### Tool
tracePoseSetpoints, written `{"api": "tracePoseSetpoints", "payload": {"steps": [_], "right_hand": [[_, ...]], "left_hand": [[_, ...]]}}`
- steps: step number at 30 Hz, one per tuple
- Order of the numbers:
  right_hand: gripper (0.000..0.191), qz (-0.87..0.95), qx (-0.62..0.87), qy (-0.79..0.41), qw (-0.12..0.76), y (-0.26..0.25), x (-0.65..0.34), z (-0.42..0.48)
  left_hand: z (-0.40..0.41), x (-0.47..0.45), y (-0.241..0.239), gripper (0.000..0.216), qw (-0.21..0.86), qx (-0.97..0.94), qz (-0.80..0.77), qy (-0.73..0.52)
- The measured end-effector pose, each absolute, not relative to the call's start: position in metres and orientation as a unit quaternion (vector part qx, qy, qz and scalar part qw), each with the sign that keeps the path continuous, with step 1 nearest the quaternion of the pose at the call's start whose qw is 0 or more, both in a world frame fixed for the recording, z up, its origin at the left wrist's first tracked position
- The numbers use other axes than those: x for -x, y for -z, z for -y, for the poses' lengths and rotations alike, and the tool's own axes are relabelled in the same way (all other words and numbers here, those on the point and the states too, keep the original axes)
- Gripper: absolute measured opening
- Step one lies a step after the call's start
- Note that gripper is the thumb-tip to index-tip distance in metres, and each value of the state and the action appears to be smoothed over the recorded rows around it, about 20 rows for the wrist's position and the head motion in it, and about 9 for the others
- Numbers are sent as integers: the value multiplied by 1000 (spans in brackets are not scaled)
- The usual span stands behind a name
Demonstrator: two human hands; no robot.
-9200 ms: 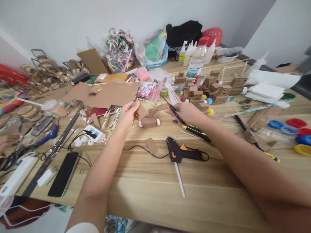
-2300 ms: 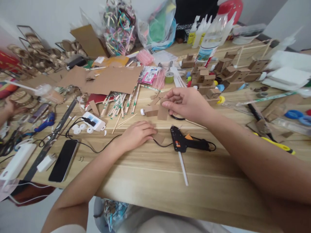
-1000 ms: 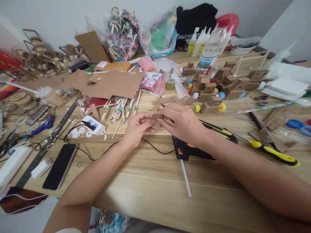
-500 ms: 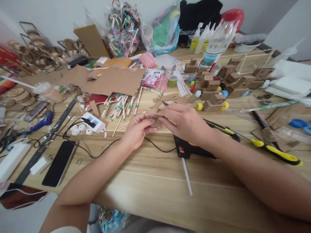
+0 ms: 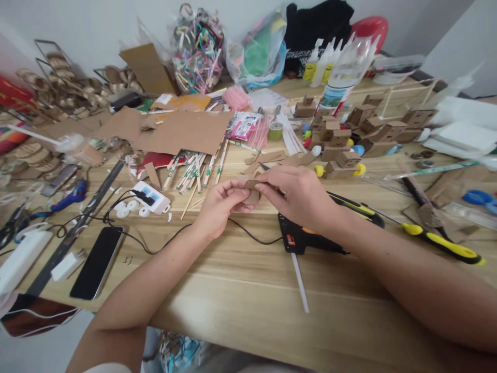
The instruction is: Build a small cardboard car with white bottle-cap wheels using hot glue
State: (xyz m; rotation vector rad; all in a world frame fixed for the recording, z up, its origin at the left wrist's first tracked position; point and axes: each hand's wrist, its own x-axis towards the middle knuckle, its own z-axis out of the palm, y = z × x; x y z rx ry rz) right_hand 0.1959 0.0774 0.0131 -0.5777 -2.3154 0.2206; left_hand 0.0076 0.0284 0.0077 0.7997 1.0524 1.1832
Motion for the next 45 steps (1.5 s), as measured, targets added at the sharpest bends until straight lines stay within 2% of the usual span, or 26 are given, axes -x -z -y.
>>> {"api": "tracePoseSetpoints", "payload": {"steps": [9, 13, 17, 21, 27, 31, 35, 38, 40, 45], "right_hand": [[27, 900, 207, -55, 379, -11, -198, -80], [27, 893, 228, -91, 377, -15, -198, -78], [19, 879, 264, -140, 372, -20, -198, -76], [10, 859, 307, -177, 370, -21, -197, -75], [10, 849, 314, -209, 371, -22, -196, -74], [8, 855, 300, -198, 373, -21, -194, -73], [4, 859, 312, -259, 311, -19, -193, -74], [11, 873, 304, -307, 226, -16, -191, -74], [13, 885, 287, -301, 208, -15, -190, -73], [6, 835, 312, -319, 321, -18, -188, -72]], "left_hand": [[-28, -6, -6, 28, 661, -315, -435, -524], [-28, -5, -5, 35, 663, -335, -422, -520], [-27, -7, -7, 46, 610, -396, -435, -531], [-27, -9, -9, 46, 555, -456, -455, -526], [-25, -7, -7, 39, 512, -486, -477, -524], [-25, -5, -6, 30, 433, -539, -487, -534], [-29, 0, -8, 29, 378, -541, -495, -565], [-34, 2, -10, 35, 411, -478, -489, -603], [-35, 2, -10, 38, 440, -447, -482, -612], [-31, -5, -11, 37, 465, -445, -477, -599]]}}
